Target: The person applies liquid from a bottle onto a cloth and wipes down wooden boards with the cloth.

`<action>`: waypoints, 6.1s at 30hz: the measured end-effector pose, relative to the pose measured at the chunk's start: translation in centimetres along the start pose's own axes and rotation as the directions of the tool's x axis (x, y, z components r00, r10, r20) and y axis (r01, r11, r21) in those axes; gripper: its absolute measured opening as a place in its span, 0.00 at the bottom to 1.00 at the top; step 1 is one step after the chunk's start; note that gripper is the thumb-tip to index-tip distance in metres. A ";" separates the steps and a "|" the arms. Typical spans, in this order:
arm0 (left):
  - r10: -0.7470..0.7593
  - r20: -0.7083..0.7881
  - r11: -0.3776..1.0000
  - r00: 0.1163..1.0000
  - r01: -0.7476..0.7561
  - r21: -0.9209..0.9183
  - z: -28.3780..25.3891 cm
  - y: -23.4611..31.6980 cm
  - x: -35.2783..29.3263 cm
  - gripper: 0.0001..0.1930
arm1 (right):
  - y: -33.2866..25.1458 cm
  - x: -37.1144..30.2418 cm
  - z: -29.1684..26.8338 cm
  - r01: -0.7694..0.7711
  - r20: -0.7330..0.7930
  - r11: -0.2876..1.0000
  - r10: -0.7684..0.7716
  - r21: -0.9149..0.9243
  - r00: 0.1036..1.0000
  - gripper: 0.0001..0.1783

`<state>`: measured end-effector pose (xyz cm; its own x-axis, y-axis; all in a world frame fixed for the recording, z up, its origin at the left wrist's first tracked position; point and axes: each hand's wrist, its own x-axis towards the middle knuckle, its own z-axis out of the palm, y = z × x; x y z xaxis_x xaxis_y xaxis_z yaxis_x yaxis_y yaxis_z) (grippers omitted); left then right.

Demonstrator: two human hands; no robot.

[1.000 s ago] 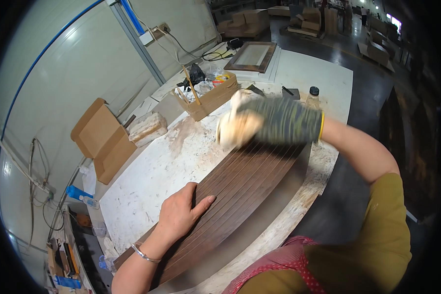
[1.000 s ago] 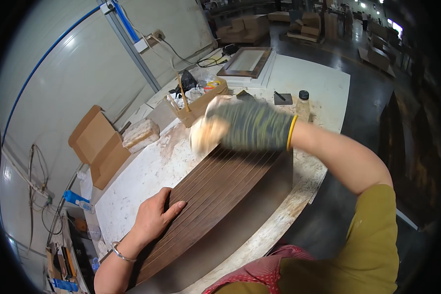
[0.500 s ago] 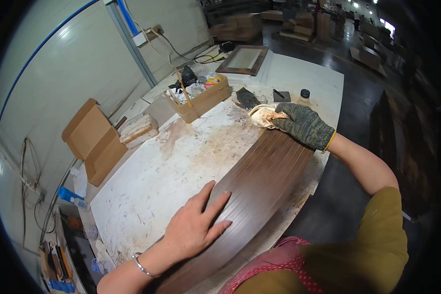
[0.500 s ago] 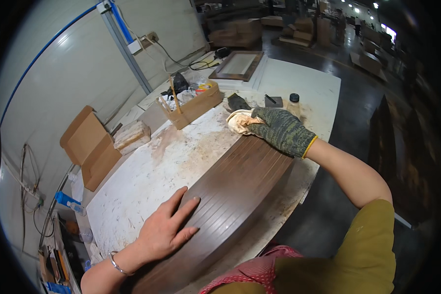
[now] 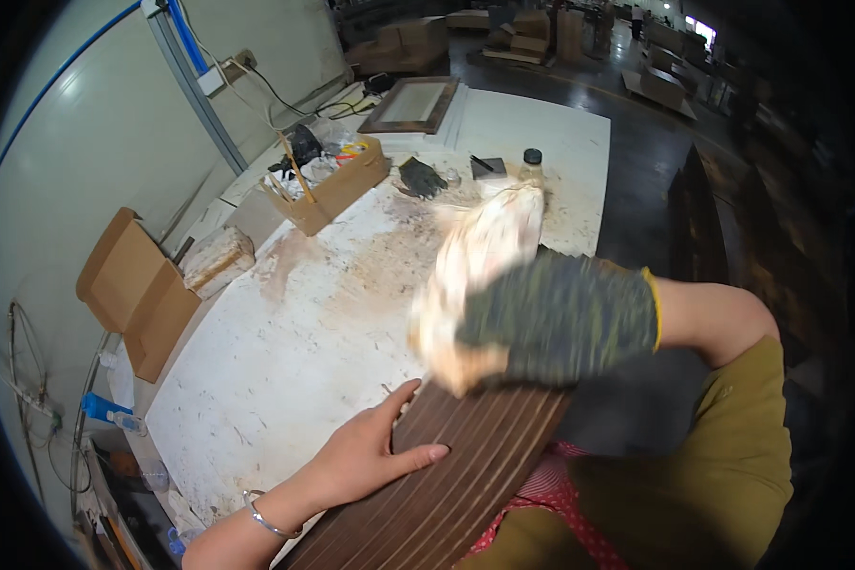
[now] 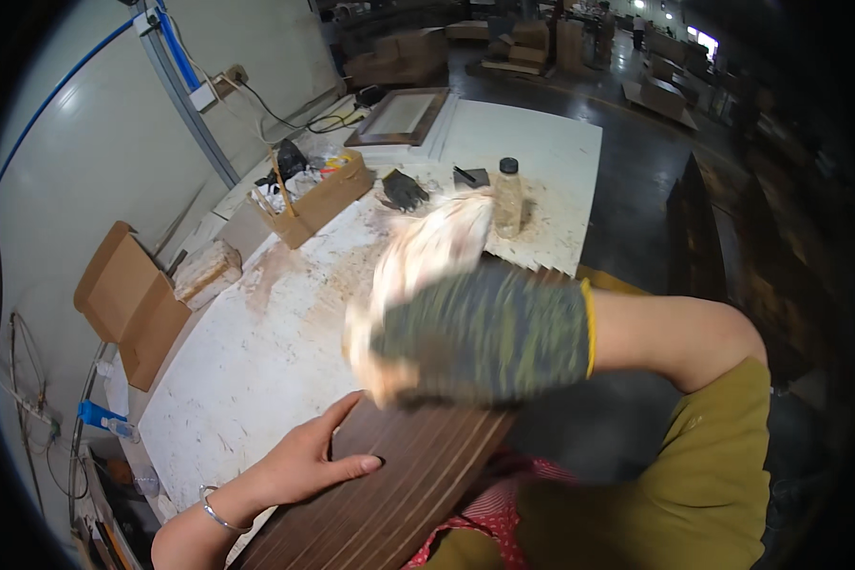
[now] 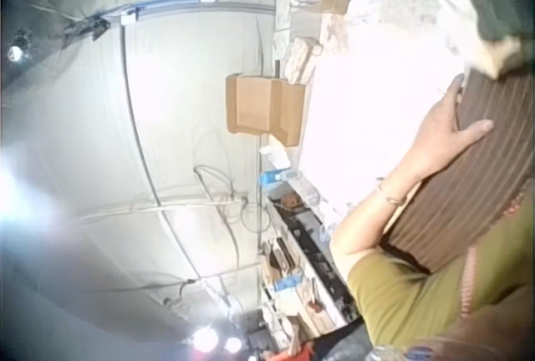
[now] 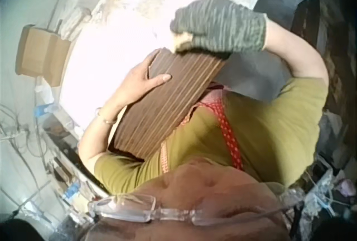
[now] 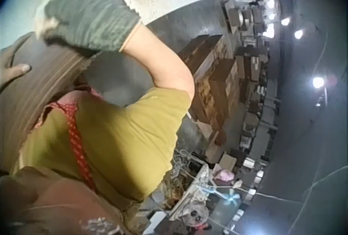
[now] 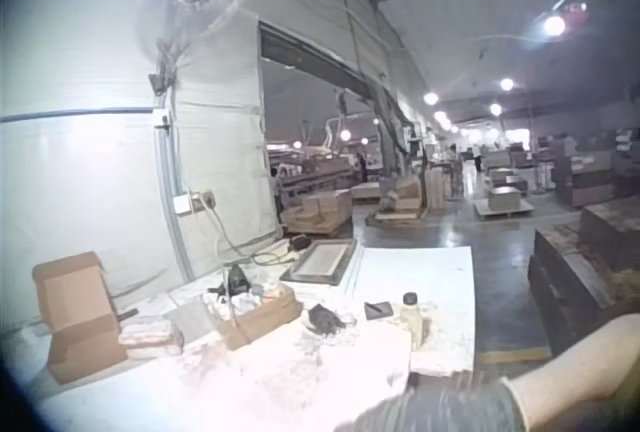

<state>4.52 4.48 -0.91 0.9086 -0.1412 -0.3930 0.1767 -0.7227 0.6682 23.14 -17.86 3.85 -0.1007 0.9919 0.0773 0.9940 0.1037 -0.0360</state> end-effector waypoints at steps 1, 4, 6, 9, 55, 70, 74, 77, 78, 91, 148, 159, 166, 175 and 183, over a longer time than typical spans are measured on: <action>-0.010 -0.050 0.999 0.999 0.008 -0.054 0.0 -0.1 -0.3 0.46 | -2.3 1.2 -0.7 -0.107 0.308 0.989 0.072 0.099 0.949 0.24; 0.073 -0.075 0.985 0.994 -0.084 -0.150 0.5 -1.0 -0.2 0.45 | -0.3 -0.7 2.7 -0.223 0.060 0.973 0.219 0.058 0.974 0.17; 0.139 -0.097 0.962 0.985 -0.158 -0.225 1.0 -1.4 0.4 0.44 | 1.5 -1.0 0.9 -0.404 0.057 0.915 0.403 0.011 0.914 0.13; 0.145 -0.110 0.956 0.983 -0.168 -0.242 1.1 -1.6 0.7 0.43 | 0.4 -0.6 1.2 -0.264 0.023 0.962 0.264 0.064 0.964 0.13; 0.115 -0.129 0.955 0.985 -0.145 -0.258 1.3 -1.3 0.3 0.43 | 2.3 -0.5 0.7 -0.138 0.033 0.981 0.143 -0.133 0.989 0.18; 0.116 -0.113 0.943 0.987 -0.145 -0.300 2.0 -1.8 0.3 0.43 | 1.3 0.9 1.9 -0.269 -0.011 0.687 0.374 0.675 0.927 0.15; 0.102 -0.095 0.927 0.990 -0.129 -0.352 1.8 -1.7 0.4 0.42 | 4.0 -1.5 2.1 -0.128 -0.115 0.926 0.092 -0.355 0.989 0.20; 0.103 -0.111 0.934 0.988 -0.135 -0.331 1.6 -2.0 0.9 0.42 | 8.9 -4.3 0.0 -0.393 0.319 0.788 0.569 -0.474 0.758 0.10; 0.119 -0.109 0.938 0.987 -0.148 -0.315 1.5 -1.8 1.1 0.42 | 10.7 -5.4 0.9 -0.583 0.277 0.703 0.703 -0.408 0.655 0.10; 0.068 -0.184 0.997 0.981 -0.060 0.048 0.8 2.4 -4.1 0.39 | 17.7 -4.0 4.6 -0.751 -0.165 0.656 0.751 0.073 0.639 0.38; 0.086 -0.254 0.989 0.964 -0.113 -0.095 -2.7 -3.4 -2.8 0.42 | 10.1 -4.5 7.2 -0.418 0.138 0.261 0.686 0.870 0.715 0.43; 0.073 -0.225 0.997 0.972 -0.065 0.044 -2.0 -1.4 -3.0 0.47 | 10.0 -4.8 6.0 -0.466 0.385 0.005 0.556 0.885 0.737 0.27; -0.061 -0.159 0.998 0.985 0.055 -0.039 -2.4 -0.5 -2.7 0.46 | 9.2 -4.3 3.9 -0.445 0.414 -0.066 0.509 0.893 0.754 0.33; -0.071 -0.414 0.941 0.907 0.198 0.273 -2.8 -0.9 -3.2 0.45 | 12.0 -4.2 5.7 -0.323 0.213 0.230 0.402 0.918 0.891 0.48; -0.194 -0.532 0.756 0.824 0.471 0.455 0.0 -0.8 -9.0 0.50 | 13.0 1.8 6.0 -0.567 0.419 0.356 0.413 0.743 0.809 0.40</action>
<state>-3.81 6.31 2.14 0.9159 0.3837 -0.1177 0.3897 -0.9204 0.0322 35.59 -14.28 -2.50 0.3111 0.8755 -0.3698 0.3786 -0.4711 -0.7967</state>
